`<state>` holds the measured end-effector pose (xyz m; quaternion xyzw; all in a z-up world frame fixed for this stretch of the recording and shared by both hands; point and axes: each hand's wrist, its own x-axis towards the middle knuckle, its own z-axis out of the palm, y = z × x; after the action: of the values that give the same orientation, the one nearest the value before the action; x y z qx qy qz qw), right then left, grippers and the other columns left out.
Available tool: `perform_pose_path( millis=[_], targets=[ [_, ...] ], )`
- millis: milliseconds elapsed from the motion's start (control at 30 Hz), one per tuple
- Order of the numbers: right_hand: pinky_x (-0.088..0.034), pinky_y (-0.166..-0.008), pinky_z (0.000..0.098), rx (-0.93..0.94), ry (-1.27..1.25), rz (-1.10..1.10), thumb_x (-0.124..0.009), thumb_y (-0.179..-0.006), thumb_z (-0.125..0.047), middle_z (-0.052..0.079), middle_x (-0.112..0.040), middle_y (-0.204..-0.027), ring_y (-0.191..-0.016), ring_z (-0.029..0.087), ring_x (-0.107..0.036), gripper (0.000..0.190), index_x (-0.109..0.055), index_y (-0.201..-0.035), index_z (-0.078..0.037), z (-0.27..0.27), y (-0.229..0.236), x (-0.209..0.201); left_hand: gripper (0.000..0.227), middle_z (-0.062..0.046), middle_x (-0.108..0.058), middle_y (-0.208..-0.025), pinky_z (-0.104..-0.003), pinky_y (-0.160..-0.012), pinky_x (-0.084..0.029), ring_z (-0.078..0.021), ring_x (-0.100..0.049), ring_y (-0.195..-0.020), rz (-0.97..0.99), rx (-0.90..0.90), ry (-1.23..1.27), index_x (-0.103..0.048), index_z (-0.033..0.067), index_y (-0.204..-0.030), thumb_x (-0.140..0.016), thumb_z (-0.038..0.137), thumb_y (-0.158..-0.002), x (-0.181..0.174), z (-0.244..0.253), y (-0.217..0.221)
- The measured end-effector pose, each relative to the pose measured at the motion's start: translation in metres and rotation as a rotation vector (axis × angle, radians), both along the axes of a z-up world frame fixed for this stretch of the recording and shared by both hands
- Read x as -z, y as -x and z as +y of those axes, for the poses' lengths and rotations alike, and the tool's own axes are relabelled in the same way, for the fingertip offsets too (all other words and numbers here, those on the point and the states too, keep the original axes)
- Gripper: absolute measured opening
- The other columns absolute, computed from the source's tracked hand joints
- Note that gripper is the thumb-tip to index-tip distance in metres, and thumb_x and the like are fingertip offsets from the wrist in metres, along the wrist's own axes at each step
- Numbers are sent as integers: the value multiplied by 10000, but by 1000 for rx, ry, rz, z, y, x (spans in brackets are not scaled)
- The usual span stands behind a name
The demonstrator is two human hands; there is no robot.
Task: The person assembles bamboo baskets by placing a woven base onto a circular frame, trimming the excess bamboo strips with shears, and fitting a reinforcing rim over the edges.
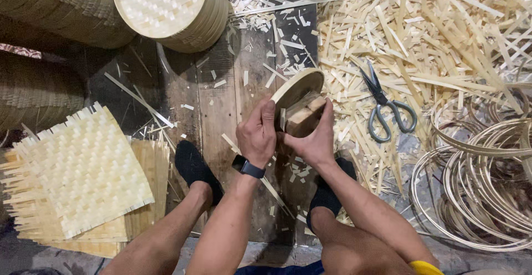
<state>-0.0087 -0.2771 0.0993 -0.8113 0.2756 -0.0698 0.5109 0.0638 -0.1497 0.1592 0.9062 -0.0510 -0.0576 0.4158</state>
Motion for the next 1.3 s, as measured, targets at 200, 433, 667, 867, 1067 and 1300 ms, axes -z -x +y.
perform_pose_path(
  millis=[200,433,667,867,1067,1300],
  targets=[
    [-522,-1023,471,129,-436,57,-762,-692,-345,310,-552,-1376,-1226,402,-611,1053,-315,-1548,75,-16,16,5,455,-117,-790,-958,-346,-528,-560,-232,-738,-630,-185,-23,-4,-798,164,-1113,-487,481,-1016,42,29,-23],
    [-369,-1168,489,-157,-380,-78,-871,-738,-481,325,-286,-1596,-1493,416,-350,1317,-56,-1616,66,1,29,7,259,-123,-769,-975,-360,-769,-563,-229,-737,-860,-288,-97,53,-774,59,-1097,-654,285,-1055,17,32,2],
    [-324,-1215,493,-145,-36,6,-934,-531,-460,290,-337,-1516,-1440,424,-374,1420,-120,-1563,78,3,16,-11,270,-111,-752,-952,-355,-759,-570,-241,-734,-864,-175,-61,131,-772,66,-1066,-708,317,-990,-30,12,31],
    [-285,-1195,544,-196,101,-43,-952,-596,-362,339,-291,-1487,-1418,487,-323,1372,-77,-1544,105,7,9,-18,392,-130,-746,-972,-369,-741,-568,-255,-731,-882,-133,163,37,-723,103,-1236,-650,416,-1010,-36,10,15],
    [-350,-1178,492,-248,29,124,-878,-645,-262,307,-282,-1454,-1386,469,-354,1320,-16,-1576,102,14,3,-24,416,-95,-758,-826,-410,-572,-539,-263,-719,-700,-210,239,-177,-746,199,-1275,-547,475,-1036,-22,9,6],
    [-425,-1149,457,-216,7,-19,-950,-548,-406,259,-331,-1419,-1363,408,-422,1404,-104,-1552,90,13,5,-30,385,-68,-785,-902,-316,-553,-580,-163,-735,-677,-309,260,-88,-730,220,-1262,-518,497,-1097,-11,14,-2]
  ],
)
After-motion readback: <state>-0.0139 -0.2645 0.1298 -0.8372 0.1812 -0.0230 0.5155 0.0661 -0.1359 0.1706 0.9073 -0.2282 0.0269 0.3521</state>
